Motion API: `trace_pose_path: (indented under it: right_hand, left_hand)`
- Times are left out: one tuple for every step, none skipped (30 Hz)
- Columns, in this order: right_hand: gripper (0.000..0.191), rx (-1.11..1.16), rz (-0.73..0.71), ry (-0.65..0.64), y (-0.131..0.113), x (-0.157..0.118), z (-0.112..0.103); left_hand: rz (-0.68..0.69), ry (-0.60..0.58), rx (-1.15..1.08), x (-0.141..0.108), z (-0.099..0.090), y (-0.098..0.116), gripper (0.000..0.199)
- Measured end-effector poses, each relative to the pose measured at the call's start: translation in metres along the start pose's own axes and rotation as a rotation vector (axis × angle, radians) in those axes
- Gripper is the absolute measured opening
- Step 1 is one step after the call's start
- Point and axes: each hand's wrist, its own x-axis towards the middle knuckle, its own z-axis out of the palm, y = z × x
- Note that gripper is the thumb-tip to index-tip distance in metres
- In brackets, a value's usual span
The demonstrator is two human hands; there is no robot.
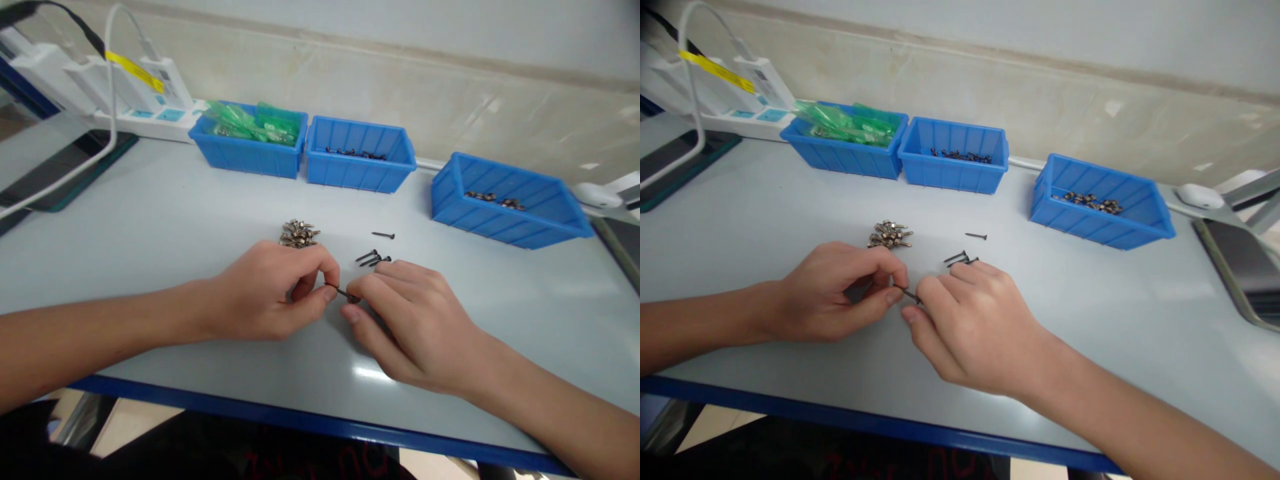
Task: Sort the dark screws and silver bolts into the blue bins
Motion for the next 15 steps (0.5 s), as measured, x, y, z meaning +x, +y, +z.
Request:
trace_pose_path:
  right_hand:
    - [0.031,-0.001,-0.001,-0.003,-0.0001,0.0002,-0.0001]
    - [0.032,-0.004,-0.004,-0.005,-0.0001,0.0003,-0.0001]
    - [0.033,-0.01,-0.007,-0.002,-0.0002,0.0003,-0.0001]
    - [0.033,-0.018,-0.011,0.002,-0.0003,0.0001,-0.0001]
    - [0.033,-0.027,-0.014,0.005,-0.0004,-0.0001,0.0]
    - [0.033,-0.035,-0.017,0.007,-0.0005,-0.0003,0.0001]
    - [0.032,-0.041,-0.018,0.008,-0.0005,-0.0005,0.0003]
    - [0.032,-0.044,-0.018,0.007,-0.0004,-0.0006,0.0005]
    - [0.032,-0.047,-0.019,0.008,-0.0002,-0.0006,0.0007]
    - [0.032,-0.051,-0.021,0.01,0.0,-0.0005,0.0009]
    - [0.032,-0.056,-0.023,0.014,0.0004,-0.0003,0.0012]
    - [0.032,-0.062,-0.027,0.016,0.0007,-0.0001,0.0015]
    - [0.032,-0.07,-0.031,0.019,0.0011,0.0001,0.0018]
    - [0.032,-0.078,-0.034,0.022,0.0014,0.0003,0.0021]
    - [0.033,-0.084,-0.037,0.026,0.0017,0.0003,0.0023]
  left_hand:
    - [-0.002,-0.003,0.0,0.0001,-0.0001,0.0001,0.005]
    - [-0.005,-0.007,-0.002,0.0002,-0.0001,0.0002,0.005]
    - [-0.004,-0.007,-0.004,0.0003,0.0,0.0002,0.005]
    - [-0.002,-0.007,-0.006,0.0004,0.0,0.0002,0.005]
    - [-0.001,-0.007,-0.006,0.0006,0.0001,0.0001,0.005]
    - [-0.001,-0.007,-0.005,0.0008,0.0001,0.0001,0.005]
    - [-0.001,-0.011,-0.005,0.0011,-0.0001,0.0,0.005]
    - [-0.001,-0.016,-0.005,0.0014,-0.0005,0.0,0.005]
    - [-0.001,-0.026,-0.006,0.0017,-0.001,0.0,0.006]
    - [-0.001,-0.039,-0.008,0.0021,-0.0018,0.0001,0.007]
    - [0.002,-0.058,-0.009,0.0025,-0.0026,0.0002,0.008]
    - [0.005,-0.079,-0.007,0.003,-0.0035,0.0003,0.011]
    - [0.011,-0.102,-0.002,0.0034,-0.0042,0.0004,0.013]
    - [0.015,-0.122,0.006,0.0038,-0.0047,0.0004,0.015]
    - [0.019,-0.138,0.014,0.0042,-0.0051,0.0004,0.017]
